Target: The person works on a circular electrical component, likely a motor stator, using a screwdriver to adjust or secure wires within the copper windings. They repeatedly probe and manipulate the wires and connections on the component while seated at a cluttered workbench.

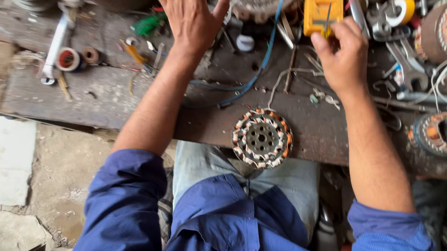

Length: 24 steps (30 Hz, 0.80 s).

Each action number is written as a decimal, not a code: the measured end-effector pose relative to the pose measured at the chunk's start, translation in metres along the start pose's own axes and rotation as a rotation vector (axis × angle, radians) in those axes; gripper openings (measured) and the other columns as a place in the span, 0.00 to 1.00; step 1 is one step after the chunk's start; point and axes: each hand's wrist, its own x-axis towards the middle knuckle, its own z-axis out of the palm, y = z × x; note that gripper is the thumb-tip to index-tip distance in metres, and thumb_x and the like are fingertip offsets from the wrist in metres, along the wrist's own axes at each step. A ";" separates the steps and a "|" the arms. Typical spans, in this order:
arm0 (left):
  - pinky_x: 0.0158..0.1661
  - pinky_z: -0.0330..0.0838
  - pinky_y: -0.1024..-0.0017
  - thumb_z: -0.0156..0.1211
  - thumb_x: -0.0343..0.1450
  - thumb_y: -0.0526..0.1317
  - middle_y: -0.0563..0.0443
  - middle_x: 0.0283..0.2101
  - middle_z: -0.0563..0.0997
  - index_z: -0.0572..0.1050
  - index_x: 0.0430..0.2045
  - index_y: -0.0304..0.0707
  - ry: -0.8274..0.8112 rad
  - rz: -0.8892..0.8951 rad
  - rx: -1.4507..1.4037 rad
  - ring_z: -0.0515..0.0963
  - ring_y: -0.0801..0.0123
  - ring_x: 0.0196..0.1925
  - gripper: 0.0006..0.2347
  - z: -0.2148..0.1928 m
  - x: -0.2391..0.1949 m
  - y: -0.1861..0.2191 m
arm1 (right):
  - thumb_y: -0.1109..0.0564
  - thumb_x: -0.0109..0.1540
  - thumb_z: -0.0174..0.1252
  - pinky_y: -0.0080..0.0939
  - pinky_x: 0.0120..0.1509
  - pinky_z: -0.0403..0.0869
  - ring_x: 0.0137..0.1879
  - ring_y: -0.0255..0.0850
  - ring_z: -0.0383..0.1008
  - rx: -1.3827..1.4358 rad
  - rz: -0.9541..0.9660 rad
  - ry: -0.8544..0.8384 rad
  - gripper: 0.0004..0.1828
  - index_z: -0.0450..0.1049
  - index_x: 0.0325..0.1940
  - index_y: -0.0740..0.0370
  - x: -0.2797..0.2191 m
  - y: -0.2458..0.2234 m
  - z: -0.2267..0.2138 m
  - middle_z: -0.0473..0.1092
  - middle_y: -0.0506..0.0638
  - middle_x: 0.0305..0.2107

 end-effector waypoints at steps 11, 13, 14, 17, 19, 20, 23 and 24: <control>0.78 0.26 0.44 0.64 0.74 0.58 0.35 0.78 0.42 0.46 0.76 0.39 0.154 -0.201 0.199 0.33 0.46 0.82 0.41 -0.024 0.023 -0.048 | 0.58 0.70 0.68 0.39 0.40 0.68 0.37 0.39 0.69 0.084 0.113 -0.013 0.13 0.73 0.44 0.71 -0.006 -0.008 0.001 0.67 0.52 0.36; 0.78 0.26 0.44 0.63 0.75 0.57 0.35 0.78 0.42 0.47 0.75 0.38 0.126 -0.193 0.187 0.34 0.46 0.82 0.40 -0.021 0.023 -0.047 | 0.57 0.70 0.68 0.39 0.39 0.68 0.36 0.39 0.69 0.089 0.113 -0.012 0.13 0.74 0.45 0.71 -0.007 -0.009 0.002 0.68 0.52 0.36; 0.78 0.26 0.44 0.63 0.75 0.57 0.35 0.78 0.43 0.47 0.75 0.38 0.136 -0.175 0.182 0.34 0.46 0.82 0.40 -0.022 0.025 -0.047 | 0.57 0.69 0.67 0.39 0.39 0.68 0.36 0.39 0.69 0.088 0.113 -0.008 0.13 0.74 0.46 0.71 -0.006 -0.009 0.001 0.68 0.52 0.36; 0.78 0.27 0.44 0.64 0.76 0.58 0.35 0.78 0.46 0.50 0.75 0.37 0.133 -0.138 0.156 0.38 0.45 0.81 0.39 -0.025 0.029 -0.045 | 0.57 0.69 0.66 0.38 0.38 0.68 0.35 0.38 0.69 0.112 0.106 -0.019 0.12 0.75 0.46 0.71 -0.003 -0.011 0.000 0.68 0.52 0.35; 0.78 0.30 0.44 0.65 0.76 0.57 0.34 0.76 0.50 0.54 0.73 0.36 0.090 -0.145 0.133 0.42 0.41 0.81 0.37 -0.023 0.027 -0.044 | 0.56 0.71 0.65 0.40 0.39 0.68 0.35 0.41 0.69 0.094 0.114 -0.021 0.13 0.74 0.45 0.71 -0.003 -0.010 0.000 0.67 0.53 0.35; 0.77 0.32 0.43 0.66 0.76 0.57 0.32 0.75 0.53 0.56 0.71 0.35 0.068 -0.160 0.131 0.45 0.39 0.79 0.36 -0.021 0.023 -0.044 | 0.55 0.71 0.65 0.41 0.39 0.68 0.36 0.42 0.69 0.092 0.113 -0.035 0.14 0.73 0.45 0.71 -0.004 -0.010 0.001 0.67 0.54 0.35; 0.74 0.37 0.43 0.68 0.75 0.57 0.29 0.69 0.61 0.61 0.67 0.34 0.030 -0.178 0.123 0.53 0.36 0.75 0.33 -0.015 0.021 -0.046 | 0.54 0.76 0.62 0.45 0.46 0.70 0.42 0.47 0.72 0.052 0.053 -0.011 0.14 0.72 0.49 0.70 -0.003 -0.010 0.003 0.69 0.56 0.38; 0.74 0.38 0.43 0.68 0.75 0.56 0.30 0.68 0.63 0.62 0.65 0.35 0.027 -0.167 0.107 0.55 0.36 0.74 0.32 -0.014 0.022 -0.046 | 0.54 0.76 0.61 0.46 0.47 0.70 0.42 0.48 0.72 0.070 0.066 -0.008 0.14 0.72 0.49 0.70 -0.003 -0.010 0.003 0.70 0.57 0.38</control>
